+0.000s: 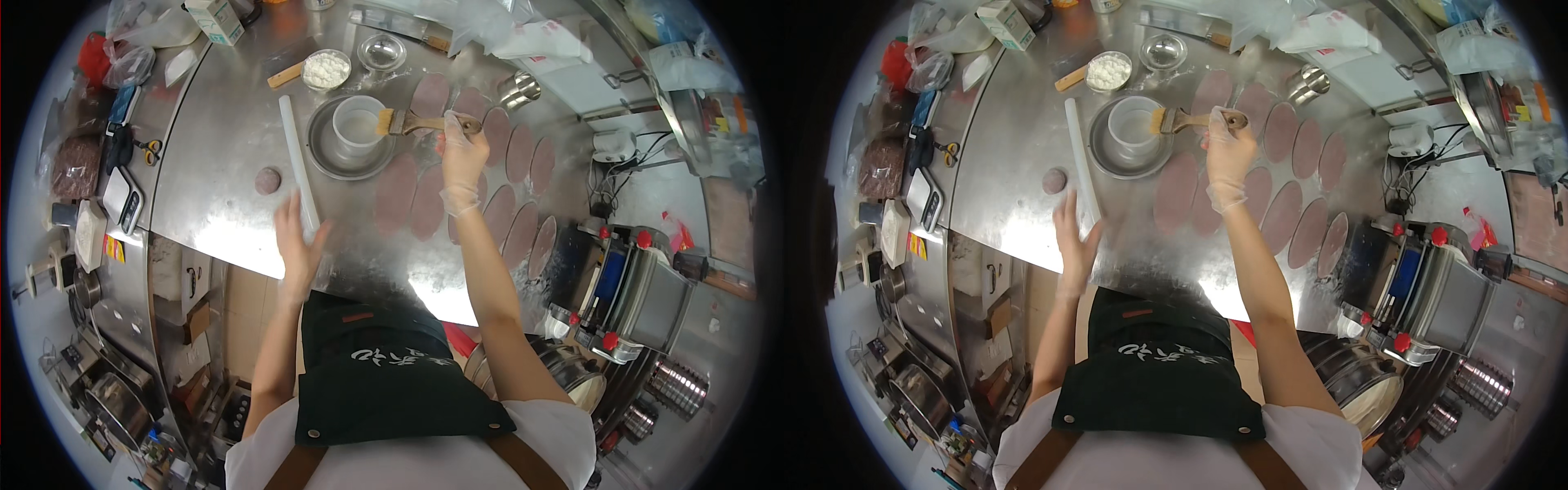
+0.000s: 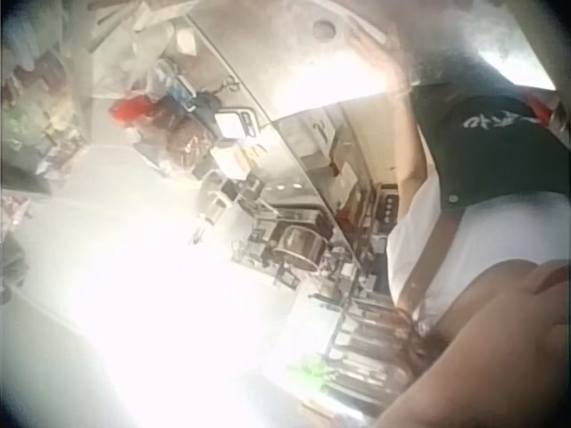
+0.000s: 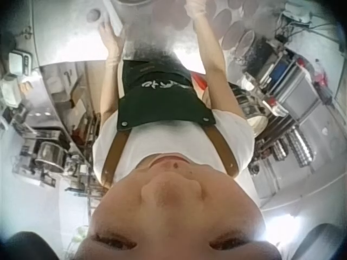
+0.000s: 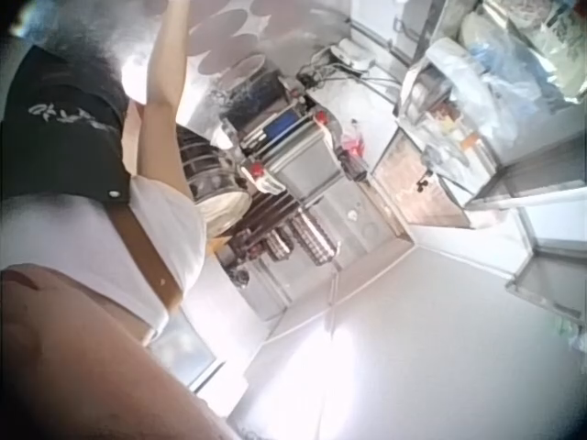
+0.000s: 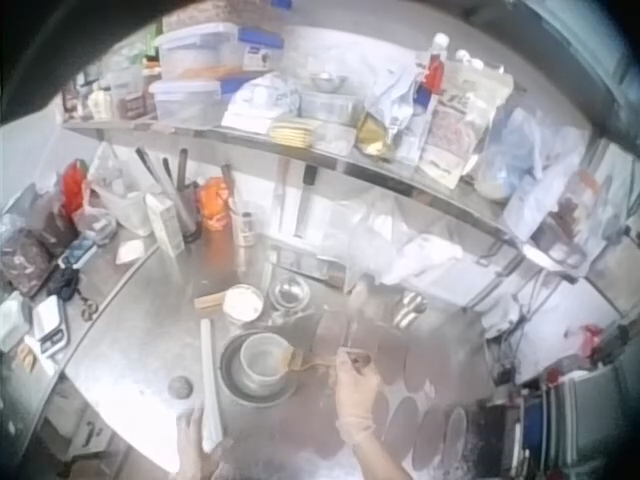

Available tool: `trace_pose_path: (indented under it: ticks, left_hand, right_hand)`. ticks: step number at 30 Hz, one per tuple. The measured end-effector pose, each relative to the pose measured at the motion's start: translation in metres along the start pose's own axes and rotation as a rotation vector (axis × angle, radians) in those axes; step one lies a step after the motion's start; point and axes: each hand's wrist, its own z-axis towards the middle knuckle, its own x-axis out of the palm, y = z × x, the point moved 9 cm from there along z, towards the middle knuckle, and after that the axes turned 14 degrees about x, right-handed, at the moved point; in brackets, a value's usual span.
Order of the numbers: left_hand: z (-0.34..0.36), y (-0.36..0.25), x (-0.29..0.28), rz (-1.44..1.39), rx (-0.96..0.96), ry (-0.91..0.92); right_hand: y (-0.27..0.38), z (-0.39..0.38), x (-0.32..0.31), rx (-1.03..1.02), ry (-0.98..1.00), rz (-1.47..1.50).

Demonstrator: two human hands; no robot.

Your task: Preparing, rolling, and filling pieces of purple dough on a stainless steel work surface.

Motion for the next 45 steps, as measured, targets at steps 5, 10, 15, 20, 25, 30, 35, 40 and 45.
trace_pose_path:
  ticks: [5,10,15,20,25,30,35,40,45]
  left_hand:
    - [0.144,-0.053,0.056,0.290,0.408,0.051]
    - [0.174,-0.022,0.099,0.641,0.247,0.428]
    - [0.175,-0.042,0.110,0.641,0.252,0.480]
    - [0.157,-0.001,0.094,0.467,0.500,0.199]
    - [0.119,-0.048,0.067,0.336,0.407,0.029]
    - [0.035,-0.047,0.080,0.219,0.128,0.047]
    - [-0.049,-0.033,0.101,0.096,-0.038,0.102]
    - [-0.081,-0.036,0.104,0.126,-0.059,0.124]
    - [-0.095,-0.043,0.112,0.094,-0.102,0.140]
  right_hand:
    - [-0.005,0.006,0.012,0.025,0.045,-0.014]
    - [-0.009,0.013,0.004,0.053,0.060,0.033]
    - [-0.010,0.023,-0.026,0.073,-0.006,0.054]
    - [-0.004,0.043,-0.097,0.104,0.044,0.022]
    - [0.034,0.069,-0.305,0.188,0.088,-0.449]
    - [-0.023,0.083,-0.465,0.352,0.151,-0.638]
    - [-0.062,0.084,-0.457,0.533,0.236,-0.654]
    - [-0.020,0.139,-0.461,0.151,0.065,-0.394]
    - [-0.041,0.102,-0.442,0.375,0.252,-0.547]
